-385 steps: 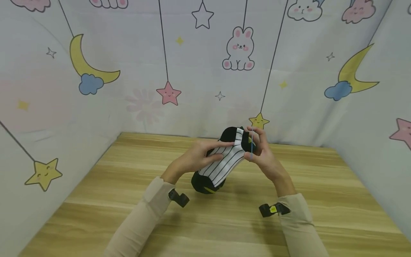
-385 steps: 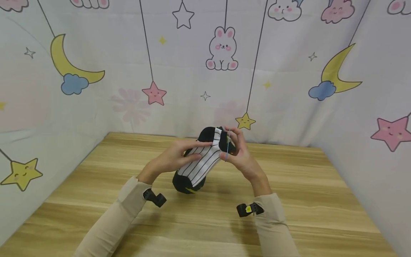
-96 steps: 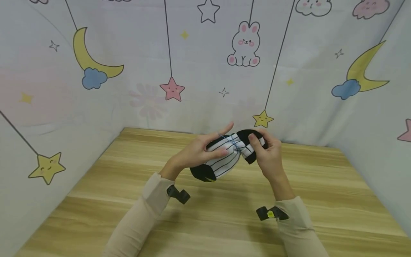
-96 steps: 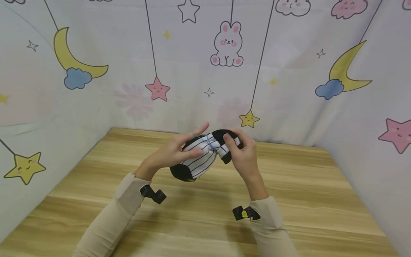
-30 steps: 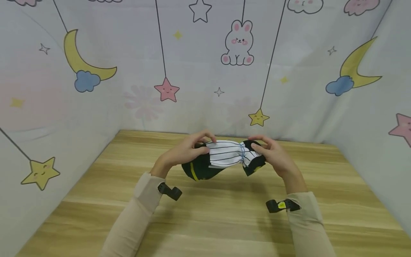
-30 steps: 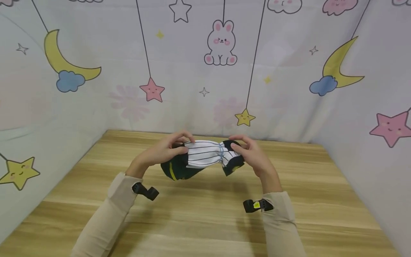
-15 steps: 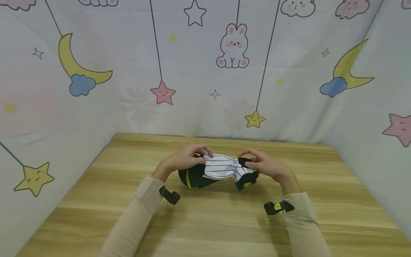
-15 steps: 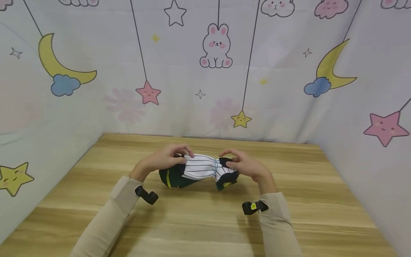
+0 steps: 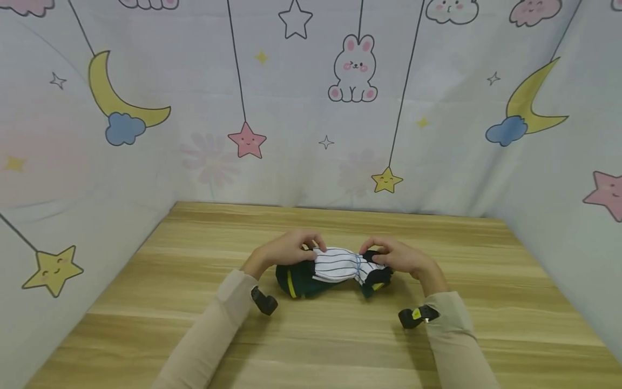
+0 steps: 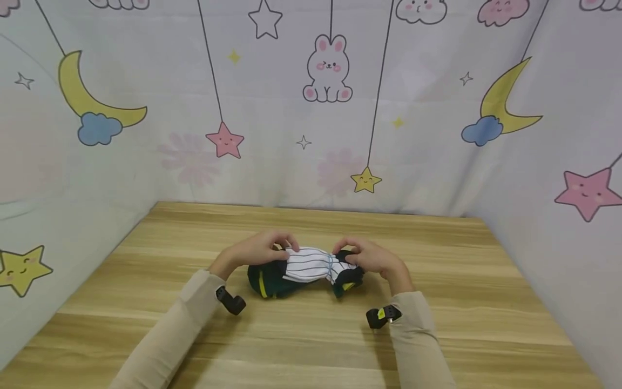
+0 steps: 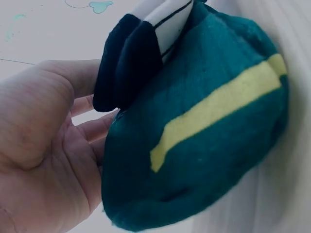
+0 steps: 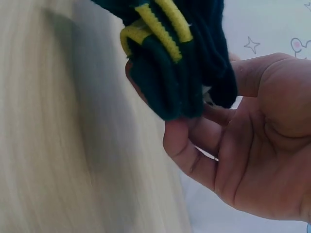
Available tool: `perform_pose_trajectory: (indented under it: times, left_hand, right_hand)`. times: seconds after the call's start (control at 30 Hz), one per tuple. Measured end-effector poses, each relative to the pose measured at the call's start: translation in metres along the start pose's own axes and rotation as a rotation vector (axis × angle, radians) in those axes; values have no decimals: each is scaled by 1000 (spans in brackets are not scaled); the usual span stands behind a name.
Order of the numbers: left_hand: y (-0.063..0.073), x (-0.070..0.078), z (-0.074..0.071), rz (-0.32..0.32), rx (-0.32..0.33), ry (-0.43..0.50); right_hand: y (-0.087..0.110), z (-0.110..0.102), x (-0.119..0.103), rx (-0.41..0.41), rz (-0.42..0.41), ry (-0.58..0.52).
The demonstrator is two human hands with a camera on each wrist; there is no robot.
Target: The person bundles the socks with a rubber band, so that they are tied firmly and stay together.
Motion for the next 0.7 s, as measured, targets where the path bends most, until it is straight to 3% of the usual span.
perform_pose_trajectory:
  times: [0.37,0.7]
  left_hand:
    - [-2,-7,6,24,-51,-84]
    - [0,-13,21,41,-103,-160]
  right_hand:
    - [-6,3,13,-21,-70,80]
    - [-3,9,25,-20,-48,85]
Point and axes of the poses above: each hand's wrist, its own y-axis away from the middle knuckle, its own z-axis out of the palm, x = y × z, the point moved 3 cm from there along -y, towards the middle knuckle, and after that the axes turned 5 degrees about -y, right-handed, at the moved point
